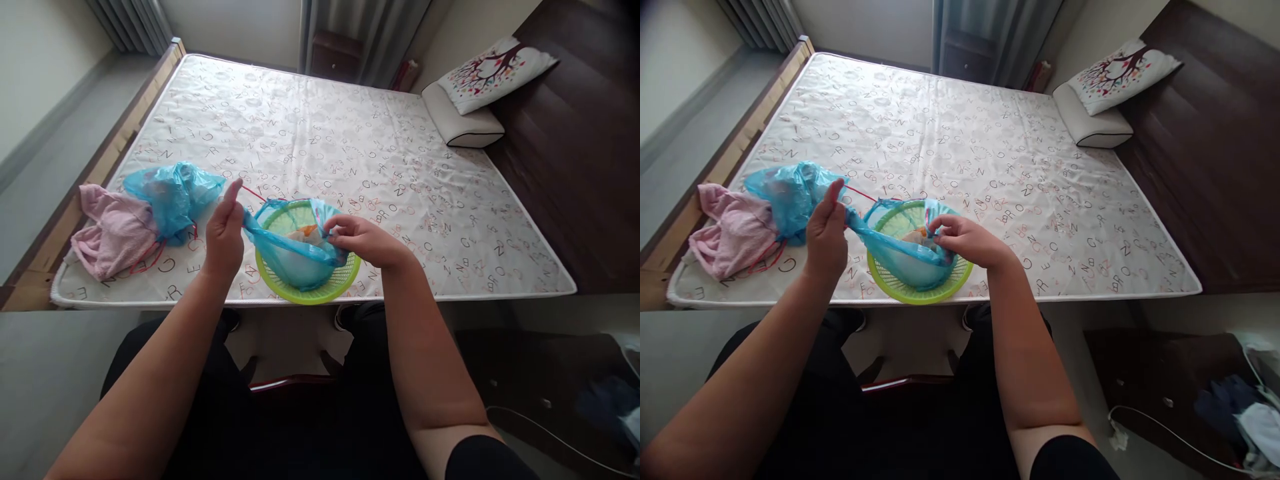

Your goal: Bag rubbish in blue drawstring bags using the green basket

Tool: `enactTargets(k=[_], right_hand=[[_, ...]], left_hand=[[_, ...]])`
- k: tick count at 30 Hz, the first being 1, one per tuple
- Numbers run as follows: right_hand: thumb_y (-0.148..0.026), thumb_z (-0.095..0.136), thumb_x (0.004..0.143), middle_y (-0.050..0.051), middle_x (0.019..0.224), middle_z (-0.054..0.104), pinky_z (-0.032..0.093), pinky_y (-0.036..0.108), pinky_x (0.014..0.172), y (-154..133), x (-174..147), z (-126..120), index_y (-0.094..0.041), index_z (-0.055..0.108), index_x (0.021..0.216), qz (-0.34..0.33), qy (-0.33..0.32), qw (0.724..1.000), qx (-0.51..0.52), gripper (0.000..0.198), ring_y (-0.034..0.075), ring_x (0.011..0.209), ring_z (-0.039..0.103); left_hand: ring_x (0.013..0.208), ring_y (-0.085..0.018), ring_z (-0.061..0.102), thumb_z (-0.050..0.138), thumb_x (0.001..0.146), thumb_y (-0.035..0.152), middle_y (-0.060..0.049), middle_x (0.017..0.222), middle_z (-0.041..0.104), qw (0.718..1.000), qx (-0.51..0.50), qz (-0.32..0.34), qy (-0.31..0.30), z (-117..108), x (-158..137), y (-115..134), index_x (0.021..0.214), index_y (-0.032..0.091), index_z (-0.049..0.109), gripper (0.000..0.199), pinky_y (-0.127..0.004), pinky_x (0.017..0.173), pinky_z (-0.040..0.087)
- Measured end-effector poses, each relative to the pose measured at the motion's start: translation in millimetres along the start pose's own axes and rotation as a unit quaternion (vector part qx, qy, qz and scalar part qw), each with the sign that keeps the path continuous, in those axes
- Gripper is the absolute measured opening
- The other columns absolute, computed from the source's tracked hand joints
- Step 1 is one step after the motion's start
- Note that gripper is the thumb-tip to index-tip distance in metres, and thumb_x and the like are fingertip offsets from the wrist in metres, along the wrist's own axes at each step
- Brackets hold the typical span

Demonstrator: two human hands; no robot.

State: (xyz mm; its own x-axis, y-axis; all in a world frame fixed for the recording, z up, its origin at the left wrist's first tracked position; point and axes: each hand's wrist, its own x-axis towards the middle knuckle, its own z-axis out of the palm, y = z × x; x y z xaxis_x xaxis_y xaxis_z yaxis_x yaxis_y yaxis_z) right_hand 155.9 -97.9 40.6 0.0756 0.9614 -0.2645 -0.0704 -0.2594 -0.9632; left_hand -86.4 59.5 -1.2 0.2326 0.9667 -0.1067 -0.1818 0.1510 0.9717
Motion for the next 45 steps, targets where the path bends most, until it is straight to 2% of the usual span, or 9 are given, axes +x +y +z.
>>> enactTargets(k=[4, 8, 14, 18, 21, 26, 31, 34, 45], right_hand=[[-0.02, 0.081, 0.087, -0.003, 0.074, 0.062, 0.052, 0.024, 0.062, -5.1, 0.1, -10.7, -0.021, 0.079, 0.102, -0.023, 0.025, 0.999, 0.014, 0.015, 0.011, 0.065, 0.057], [-0.03, 0.083, 0.087, -0.002, 0.078, 0.063, 0.045, 0.023, 0.058, 0.1, 4.6, -25.4, -0.023, 0.078, 0.098, -0.047, 0.12, 0.991, 0.033, 0.015, 0.01, 0.066, 0.053], [-0.045, 0.088, 0.085, 0.001, 0.089, 0.066, 0.055, 0.029, 0.075, -3.2, 4.7, -41.5, -0.023, 0.072, 0.088, -0.118, 0.168, 0.977, 0.056, 0.027, 0.014, 0.081, 0.06], [-0.033, 0.088, 0.081, 0.001, 0.109, 0.071, 0.055, 0.028, 0.078, -10.7, 5.8, -41.0, -0.025, 0.066, 0.088, -0.223, 0.24, 0.94, 0.095, 0.024, 0.014, 0.092, 0.065], [-0.035, 0.087, 0.083, 0.001, 0.098, 0.071, 0.055, 0.028, 0.072, -17.9, 2.3, -36.9, -0.024, 0.061, 0.087, -0.19, 0.193, 0.954, 0.129, 0.029, 0.015, 0.087, 0.067], [-0.042, 0.091, 0.083, -0.003, 0.084, 0.066, 0.057, 0.029, 0.067, -30.6, -4.1, -29.4, -0.026, 0.061, 0.097, -0.164, 0.138, 0.965, 0.149, 0.037, 0.015, 0.075, 0.07], [-0.036, 0.087, 0.086, -0.007, 0.082, 0.063, 0.059, 0.028, 0.074, -35.4, -1.0, -41.0, -0.033, 0.067, 0.109, -0.312, 0.277, 0.882, 0.218, 0.03, 0.012, 0.077, 0.069], [-0.04, 0.086, 0.089, -0.007, 0.093, 0.067, 0.058, 0.027, 0.069, -31.4, 1.9, -51.4, -0.036, 0.068, 0.108, -0.326, 0.32, 0.856, 0.242, 0.027, 0.012, 0.079, 0.069], [-0.042, 0.086, 0.085, -0.007, 0.158, 0.064, 0.062, 0.033, 0.071, -32.5, 2.9, -46.1, -0.052, 0.069, 0.135, -0.291, 0.283, 0.893, 0.193, 0.054, 0.02, 0.103, 0.074]], left_hand=[[0.12, -0.022, 0.066, 0.073, 0.099, 0.025, -0.006, 0.125, 0.073, 0.951, 0.156, 0.26, 0.053, -3.4, 7.2, -4.0, 0.133, 0.028, 0.083, 0.035, -0.036, 0.109, 0.057], [0.119, -0.023, 0.067, 0.069, 0.099, 0.023, -0.006, 0.117, 0.069, 0.909, 0.171, 0.37, 0.092, -3.2, 16.4, 5.4, 0.123, 0.026, 0.087, 0.03, -0.043, 0.109, 0.056], [0.131, -0.026, 0.071, 0.068, 0.097, 0.033, -0.002, 0.131, 0.078, 0.97, -0.013, 0.241, 0.023, 12.3, 20.2, 40.5, 0.122, 0.029, 0.083, 0.03, -0.044, 0.1, 0.06], [0.138, -0.029, 0.071, 0.067, 0.105, 0.046, 0.001, 0.138, 0.078, 0.975, -0.055, 0.202, -0.077, 22.4, 18.4, 59.4, 0.134, 0.038, 0.075, 0.031, -0.042, 0.094, 0.063], [0.122, -0.028, 0.079, 0.07, 0.106, 0.049, 0.0, 0.125, 0.082, 0.974, -0.077, 0.191, -0.098, 28.9, 13.6, 65.2, 0.138, 0.038, 0.072, 0.034, -0.038, 0.087, 0.064], [0.087, -0.022, 0.082, 0.072, 0.107, 0.048, -0.002, 0.104, 0.083, 0.977, -0.094, 0.164, -0.099, 36.6, 6.0, 60.6, 0.142, 0.032, 0.071, 0.039, -0.034, 0.073, 0.064], [0.068, -0.015, 0.075, 0.065, 0.111, 0.05, 0.003, 0.085, 0.076, 0.981, -0.076, 0.154, -0.092, 27.8, 13.8, 47.5, 0.145, 0.034, 0.071, 0.038, -0.032, 0.065, 0.059], [0.072, -0.016, 0.076, 0.059, 0.114, 0.051, 0.002, 0.084, 0.077, 0.983, -0.085, 0.141, -0.082, 17.5, 23.6, 38.5, 0.143, 0.035, 0.072, 0.036, -0.032, 0.067, 0.059], [0.104, -0.021, 0.079, 0.067, 0.108, 0.049, -0.002, 0.108, 0.081, 0.983, -0.159, 0.087, -0.014, 10.2, 27.4, 39.4, 0.146, 0.042, 0.069, 0.038, -0.032, 0.084, 0.064]])
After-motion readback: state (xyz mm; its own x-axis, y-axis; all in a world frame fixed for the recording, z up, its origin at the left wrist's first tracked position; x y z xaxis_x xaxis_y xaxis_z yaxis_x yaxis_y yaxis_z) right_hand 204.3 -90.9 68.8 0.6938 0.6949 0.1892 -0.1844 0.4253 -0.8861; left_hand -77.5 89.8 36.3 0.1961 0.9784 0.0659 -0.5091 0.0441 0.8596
